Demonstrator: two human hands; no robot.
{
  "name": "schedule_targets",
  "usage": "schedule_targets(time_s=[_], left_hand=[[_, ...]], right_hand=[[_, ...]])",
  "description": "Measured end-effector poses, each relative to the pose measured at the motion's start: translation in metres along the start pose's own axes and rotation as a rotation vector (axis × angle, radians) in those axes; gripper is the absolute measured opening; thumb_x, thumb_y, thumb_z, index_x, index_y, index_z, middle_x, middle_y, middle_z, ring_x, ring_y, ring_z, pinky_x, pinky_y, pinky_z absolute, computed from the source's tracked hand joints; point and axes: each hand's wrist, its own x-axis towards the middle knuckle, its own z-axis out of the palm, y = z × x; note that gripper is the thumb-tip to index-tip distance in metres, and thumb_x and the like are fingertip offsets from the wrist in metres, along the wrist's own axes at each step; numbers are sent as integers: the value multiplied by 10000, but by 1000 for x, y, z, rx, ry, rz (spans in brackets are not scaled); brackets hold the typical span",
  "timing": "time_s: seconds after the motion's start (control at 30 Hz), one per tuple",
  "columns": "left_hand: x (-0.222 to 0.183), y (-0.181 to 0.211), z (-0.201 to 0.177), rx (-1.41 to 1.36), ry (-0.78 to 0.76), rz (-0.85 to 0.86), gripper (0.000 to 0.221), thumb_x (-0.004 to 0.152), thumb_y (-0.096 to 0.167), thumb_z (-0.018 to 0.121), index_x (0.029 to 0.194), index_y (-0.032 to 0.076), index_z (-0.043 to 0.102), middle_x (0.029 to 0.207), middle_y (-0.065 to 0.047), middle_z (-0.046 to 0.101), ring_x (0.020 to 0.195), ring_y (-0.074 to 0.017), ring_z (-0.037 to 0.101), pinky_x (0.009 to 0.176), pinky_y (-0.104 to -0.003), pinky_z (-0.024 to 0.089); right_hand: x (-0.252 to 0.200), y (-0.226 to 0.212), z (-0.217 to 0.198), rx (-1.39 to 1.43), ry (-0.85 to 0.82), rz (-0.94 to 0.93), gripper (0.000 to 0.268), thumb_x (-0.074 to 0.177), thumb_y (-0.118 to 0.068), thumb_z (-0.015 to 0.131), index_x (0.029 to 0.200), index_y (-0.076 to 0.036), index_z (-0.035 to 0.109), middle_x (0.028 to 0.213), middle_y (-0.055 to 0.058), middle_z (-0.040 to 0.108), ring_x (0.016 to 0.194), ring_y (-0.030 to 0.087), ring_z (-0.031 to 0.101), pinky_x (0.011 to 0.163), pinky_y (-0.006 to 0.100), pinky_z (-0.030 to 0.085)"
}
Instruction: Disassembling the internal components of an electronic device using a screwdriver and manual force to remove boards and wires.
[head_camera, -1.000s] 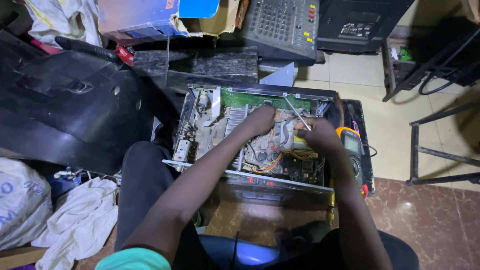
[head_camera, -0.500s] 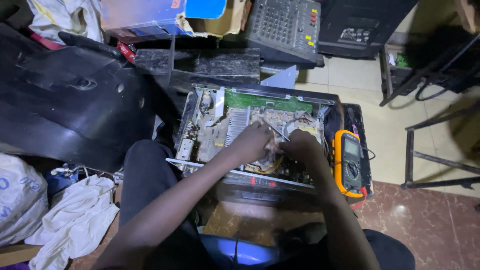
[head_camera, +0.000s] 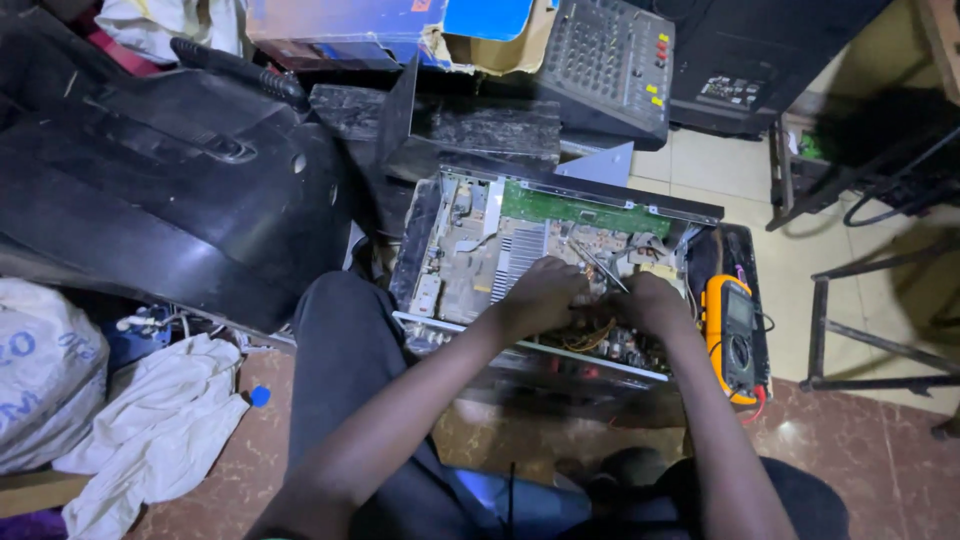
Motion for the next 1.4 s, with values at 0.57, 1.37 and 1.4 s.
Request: schedule_targets(time_s=[0.57,1.37,1.4], left_hand=[[-4,20,-42,-158,-79,126,348,885,349,847,1178,275,675,1210,-49,719,1272,-354,667,1104,-536,415],[-2,17,-52,-224,-63,61,303,832,508,881,1063,333,792,1118,41,717,1133,-226,731,1052,-413,432],[-2,19,-55,-224,-89,53,298,857,502,868,1080,321,793,1135,30,716,1163,-239,720,1079,-434,406]], right_hand=[[39,25,44,119,211,-33,394,910,-416,607,1045,-151,866,1098,197,820,1189,436,747,1009,550,596],[49,20,44,224,193,-134,566,873,-393,598,1203,24,787,1234,292,772,1269,502,690,1024,635,564],[40,15,41,206,196,-132,568,907,-366,567,1221,58,778,1248,316,764,1275,516,684,1040,637,557]])
